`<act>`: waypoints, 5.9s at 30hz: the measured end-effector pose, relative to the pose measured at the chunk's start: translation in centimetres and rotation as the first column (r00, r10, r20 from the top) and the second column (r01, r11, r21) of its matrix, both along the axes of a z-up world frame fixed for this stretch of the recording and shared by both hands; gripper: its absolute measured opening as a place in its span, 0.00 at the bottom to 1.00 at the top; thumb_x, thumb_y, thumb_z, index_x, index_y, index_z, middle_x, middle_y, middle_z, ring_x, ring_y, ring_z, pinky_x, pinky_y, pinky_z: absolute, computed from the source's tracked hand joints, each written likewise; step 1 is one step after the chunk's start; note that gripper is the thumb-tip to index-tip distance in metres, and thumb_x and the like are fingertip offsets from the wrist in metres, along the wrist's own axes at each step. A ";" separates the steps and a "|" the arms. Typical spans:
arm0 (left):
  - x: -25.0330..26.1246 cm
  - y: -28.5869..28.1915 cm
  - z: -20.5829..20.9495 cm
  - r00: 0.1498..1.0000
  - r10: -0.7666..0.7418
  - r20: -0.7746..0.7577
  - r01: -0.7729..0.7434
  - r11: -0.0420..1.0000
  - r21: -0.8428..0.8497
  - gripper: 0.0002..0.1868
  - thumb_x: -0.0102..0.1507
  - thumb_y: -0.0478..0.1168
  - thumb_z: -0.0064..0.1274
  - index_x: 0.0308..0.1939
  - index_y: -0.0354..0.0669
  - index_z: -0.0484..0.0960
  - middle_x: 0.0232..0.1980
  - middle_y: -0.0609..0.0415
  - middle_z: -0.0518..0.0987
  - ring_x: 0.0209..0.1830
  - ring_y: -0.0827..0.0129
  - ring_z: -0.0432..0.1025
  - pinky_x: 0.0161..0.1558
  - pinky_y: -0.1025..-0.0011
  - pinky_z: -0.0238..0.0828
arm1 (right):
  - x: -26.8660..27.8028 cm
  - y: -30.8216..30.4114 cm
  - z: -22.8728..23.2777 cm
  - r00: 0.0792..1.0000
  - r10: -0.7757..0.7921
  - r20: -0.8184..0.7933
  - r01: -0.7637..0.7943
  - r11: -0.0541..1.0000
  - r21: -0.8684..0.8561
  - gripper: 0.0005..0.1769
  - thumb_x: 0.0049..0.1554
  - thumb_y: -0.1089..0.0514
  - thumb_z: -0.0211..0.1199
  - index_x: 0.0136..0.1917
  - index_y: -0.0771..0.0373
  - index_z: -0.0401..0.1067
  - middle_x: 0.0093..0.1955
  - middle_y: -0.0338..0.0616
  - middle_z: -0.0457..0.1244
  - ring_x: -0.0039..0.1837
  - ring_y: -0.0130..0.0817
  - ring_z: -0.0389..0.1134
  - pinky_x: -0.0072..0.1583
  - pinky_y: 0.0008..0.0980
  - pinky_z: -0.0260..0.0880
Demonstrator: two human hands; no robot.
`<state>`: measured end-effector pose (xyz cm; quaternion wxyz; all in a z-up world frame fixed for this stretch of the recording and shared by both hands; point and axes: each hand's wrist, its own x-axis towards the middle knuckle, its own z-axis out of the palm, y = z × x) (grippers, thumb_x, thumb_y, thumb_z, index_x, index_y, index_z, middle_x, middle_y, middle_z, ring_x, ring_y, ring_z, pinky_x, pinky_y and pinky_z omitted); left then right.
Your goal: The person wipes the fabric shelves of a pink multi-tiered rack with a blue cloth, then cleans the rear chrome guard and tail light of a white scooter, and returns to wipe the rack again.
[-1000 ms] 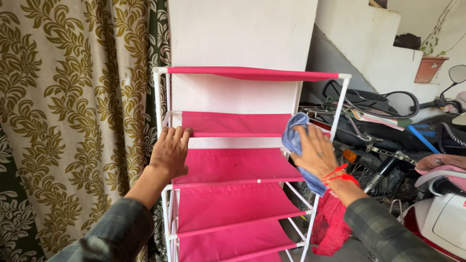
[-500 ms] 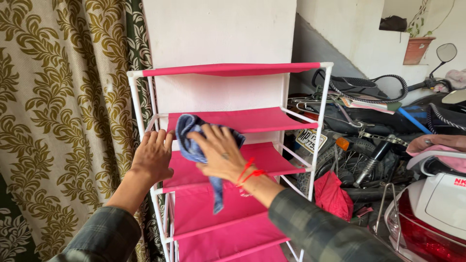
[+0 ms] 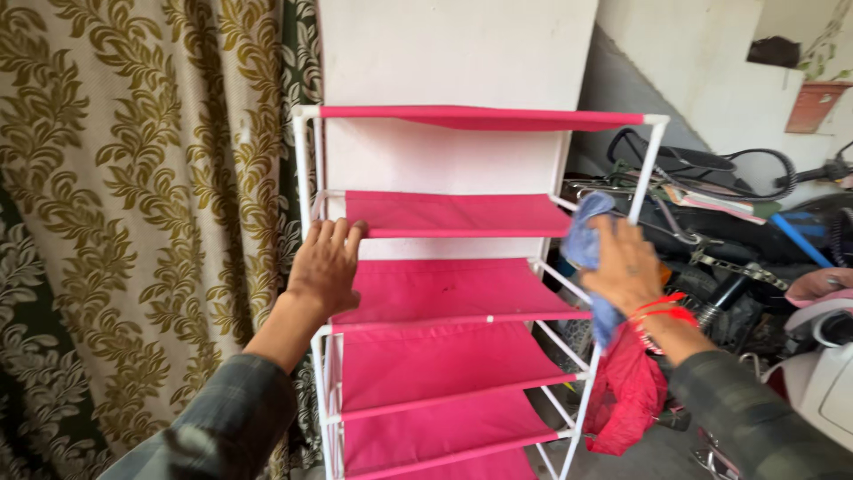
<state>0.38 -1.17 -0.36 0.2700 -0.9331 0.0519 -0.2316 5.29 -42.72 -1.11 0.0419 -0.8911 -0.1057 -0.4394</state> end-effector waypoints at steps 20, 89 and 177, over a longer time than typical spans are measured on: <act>-0.4 0.3 0.2 0.999 0.015 -0.028 -0.015 1.000 0.000 0.58 0.52 0.66 0.63 0.73 0.30 0.57 0.65 0.45 0.65 0.72 0.54 0.57 0.76 0.58 0.46 | -4.4 22.0 0.6 0.820 0.571 -0.039 -0.562 0.791 -0.244 0.43 0.37 0.57 0.76 0.67 0.56 0.68 0.66 0.58 0.57 0.68 0.55 0.57 0.68 0.55 0.54; -3.2 1.2 -13.3 0.968 -0.002 -0.252 -0.010 0.999 -0.046 0.74 0.53 0.75 0.58 0.78 0.26 0.34 0.77 0.36 0.52 0.79 0.45 0.43 0.77 0.53 0.28 | -3.0 9.7 -12.8 0.928 0.367 -0.069 -0.373 0.921 -0.116 0.29 0.38 0.60 0.70 0.56 0.60 0.73 0.60 0.52 0.61 0.63 0.51 0.62 0.61 0.51 0.62; 0.3 -8.1 -13.3 0.873 -0.392 -0.290 0.232 0.857 -0.459 0.73 0.48 0.59 0.72 0.78 0.49 0.29 0.80 0.40 0.40 0.81 0.43 0.33 0.74 0.37 0.22 | -4.2 7.7 -11.3 0.887 0.453 -0.096 -0.437 0.887 0.147 0.41 0.40 0.71 0.70 0.68 0.57 0.68 0.61 0.48 0.61 0.62 0.52 0.64 0.59 0.46 0.70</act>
